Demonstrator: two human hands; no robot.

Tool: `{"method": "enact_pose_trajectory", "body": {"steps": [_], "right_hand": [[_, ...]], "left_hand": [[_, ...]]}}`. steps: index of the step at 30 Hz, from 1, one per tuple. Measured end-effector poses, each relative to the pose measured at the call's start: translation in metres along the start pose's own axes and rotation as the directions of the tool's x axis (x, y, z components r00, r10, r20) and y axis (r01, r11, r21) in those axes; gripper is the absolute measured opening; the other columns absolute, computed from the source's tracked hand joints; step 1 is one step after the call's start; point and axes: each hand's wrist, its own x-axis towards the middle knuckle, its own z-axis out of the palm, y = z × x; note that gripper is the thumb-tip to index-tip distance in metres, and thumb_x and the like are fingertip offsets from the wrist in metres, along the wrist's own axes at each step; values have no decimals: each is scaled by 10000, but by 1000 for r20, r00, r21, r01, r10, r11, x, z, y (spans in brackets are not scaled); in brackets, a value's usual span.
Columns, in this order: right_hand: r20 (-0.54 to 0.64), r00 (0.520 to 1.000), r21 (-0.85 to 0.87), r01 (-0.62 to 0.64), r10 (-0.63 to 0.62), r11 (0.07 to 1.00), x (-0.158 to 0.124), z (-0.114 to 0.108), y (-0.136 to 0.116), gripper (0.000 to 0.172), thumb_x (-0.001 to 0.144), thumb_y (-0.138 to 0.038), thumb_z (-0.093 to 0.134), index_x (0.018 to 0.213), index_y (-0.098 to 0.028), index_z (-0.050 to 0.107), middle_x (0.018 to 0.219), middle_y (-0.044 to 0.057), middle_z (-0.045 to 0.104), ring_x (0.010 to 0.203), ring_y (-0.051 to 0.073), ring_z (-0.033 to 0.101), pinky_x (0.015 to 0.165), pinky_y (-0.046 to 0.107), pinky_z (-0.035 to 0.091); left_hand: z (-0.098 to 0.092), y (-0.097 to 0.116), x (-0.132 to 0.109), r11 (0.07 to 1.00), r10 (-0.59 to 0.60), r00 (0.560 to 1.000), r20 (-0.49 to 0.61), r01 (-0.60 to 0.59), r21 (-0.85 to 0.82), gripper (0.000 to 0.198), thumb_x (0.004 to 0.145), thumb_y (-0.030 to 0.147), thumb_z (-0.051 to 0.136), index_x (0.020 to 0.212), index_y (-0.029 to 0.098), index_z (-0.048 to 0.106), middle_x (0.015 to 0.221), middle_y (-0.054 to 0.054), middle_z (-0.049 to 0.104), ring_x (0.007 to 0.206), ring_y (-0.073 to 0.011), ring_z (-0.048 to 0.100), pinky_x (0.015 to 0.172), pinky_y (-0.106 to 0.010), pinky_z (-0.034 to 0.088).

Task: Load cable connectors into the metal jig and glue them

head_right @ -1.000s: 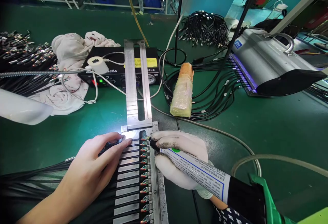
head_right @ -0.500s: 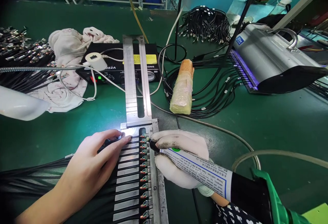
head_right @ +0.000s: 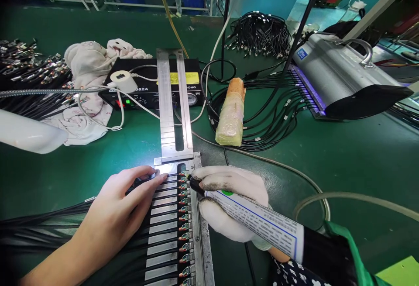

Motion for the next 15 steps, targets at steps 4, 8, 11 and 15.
{"method": "enact_pose_trajectory", "body": {"steps": [4,8,11,15], "right_hand": [[-10,1000,-2,21,-21,1000,0,-3,-6,249,768,-93,674,993,-200,690,1011,115,773,878,253,760,729,360,660],[23,999,-20,35,-35,999,-1,0,-2,248,741,-103,708,973,-190,696,991,110,776,850,248,764,733,348,661],[44,999,-25,17,-16,1000,-3,2,2,253,742,-128,732,983,-197,698,1015,100,772,880,255,760,765,363,656],[34,999,-19,7,-7,1000,-4,2,4,248,741,-137,736,977,-206,698,1012,89,774,875,256,761,758,363,656]], "left_hand": [[1,0,-1,1000,-2,1000,5,2,-12,288,939,59,493,1204,107,594,1129,-159,578,927,-255,561,713,-380,451],[3,0,-2,1000,-14,1000,9,14,-10,289,939,68,498,1204,120,599,1136,-152,580,929,-252,561,728,-376,444],[3,1,-3,1000,-23,1000,3,23,-5,293,942,78,494,1211,134,595,1138,-144,582,931,-251,565,730,-368,440],[2,1,-3,1000,-24,1000,-12,24,-5,295,950,83,487,1222,135,590,1136,-141,582,932,-248,568,730,-366,439]]}}
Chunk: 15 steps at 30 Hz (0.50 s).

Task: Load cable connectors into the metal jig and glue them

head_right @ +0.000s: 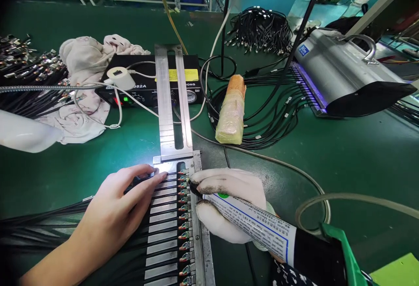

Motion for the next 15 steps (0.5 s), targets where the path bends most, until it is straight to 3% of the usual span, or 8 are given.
{"method": "enact_pose_trajectory", "body": {"steps": [15], "right_hand": [[25,1000,-9,13,-13,1000,-1,-2,-2,237,732,-119,706,959,-185,695,990,105,776,838,244,766,736,344,657]], "left_hand": [[0,0,-1,1000,2,1000,12,-2,-10,299,950,65,486,1227,133,577,1149,-138,568,960,-249,554,739,-370,430]]}}
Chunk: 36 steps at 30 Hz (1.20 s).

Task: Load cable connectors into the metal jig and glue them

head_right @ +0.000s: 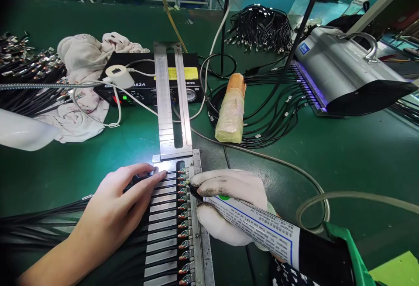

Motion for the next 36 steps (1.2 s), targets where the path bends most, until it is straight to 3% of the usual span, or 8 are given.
{"method": "enact_pose_trajectory", "body": {"steps": [20,28,36], "right_hand": [[-36,999,38,-24,26,999,0,3,4,229,739,-118,740,958,-176,703,1012,100,769,889,243,756,777,348,650],[-70,998,34,9,-7,999,0,-2,-6,213,760,-89,691,966,-141,697,1002,133,769,871,253,762,749,345,660],[53,996,-61,76,-73,995,-6,-3,-6,220,765,-125,682,983,-159,670,1017,115,772,892,226,762,759,307,650]], "left_hand": [[-3,-1,2,1000,24,1000,-3,-24,1,285,944,60,493,1208,103,592,1125,-153,575,938,-253,555,723,-374,441],[1,-1,1,1000,13,1000,-5,-13,8,295,952,69,477,1221,123,587,1134,-146,574,928,-247,555,723,-376,443],[-1,-1,2,1000,26,1000,7,-26,-1,295,940,62,504,1220,113,584,1133,-154,578,944,-258,562,726,-387,452]]}}
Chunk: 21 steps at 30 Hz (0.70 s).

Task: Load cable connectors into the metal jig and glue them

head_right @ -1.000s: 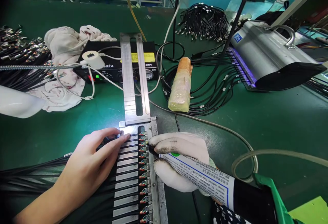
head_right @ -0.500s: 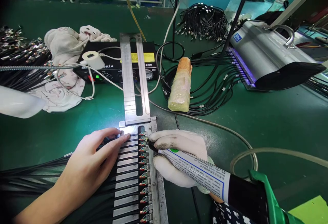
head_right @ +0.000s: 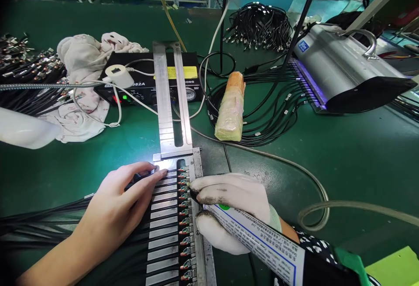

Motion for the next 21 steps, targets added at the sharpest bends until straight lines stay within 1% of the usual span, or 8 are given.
{"method": "enact_pose_trajectory", "body": {"steps": [5,8,21], "right_hand": [[-13,1000,-6,4,-4,1000,4,1,0,200,782,-129,665,977,-176,676,974,108,781,852,225,768,730,314,658],[-18,1000,4,9,-9,1000,5,2,1,198,775,-123,669,968,-165,679,972,114,780,850,224,768,725,309,657],[-11,1000,51,10,-9,999,-4,1,3,242,743,-148,722,983,-152,690,1010,99,772,866,217,762,722,301,653]], "left_hand": [[1,0,-1,1000,-14,1000,-11,14,-3,300,947,68,492,1226,119,589,1132,-147,578,932,-252,556,726,-386,445],[0,0,0,1000,-7,1000,9,7,-1,303,938,63,502,1223,112,593,1132,-152,577,930,-254,558,726,-389,449],[-2,0,1,1000,1,1000,6,-1,25,287,945,80,480,1205,130,592,1122,-141,584,909,-244,577,718,-369,458]]}}
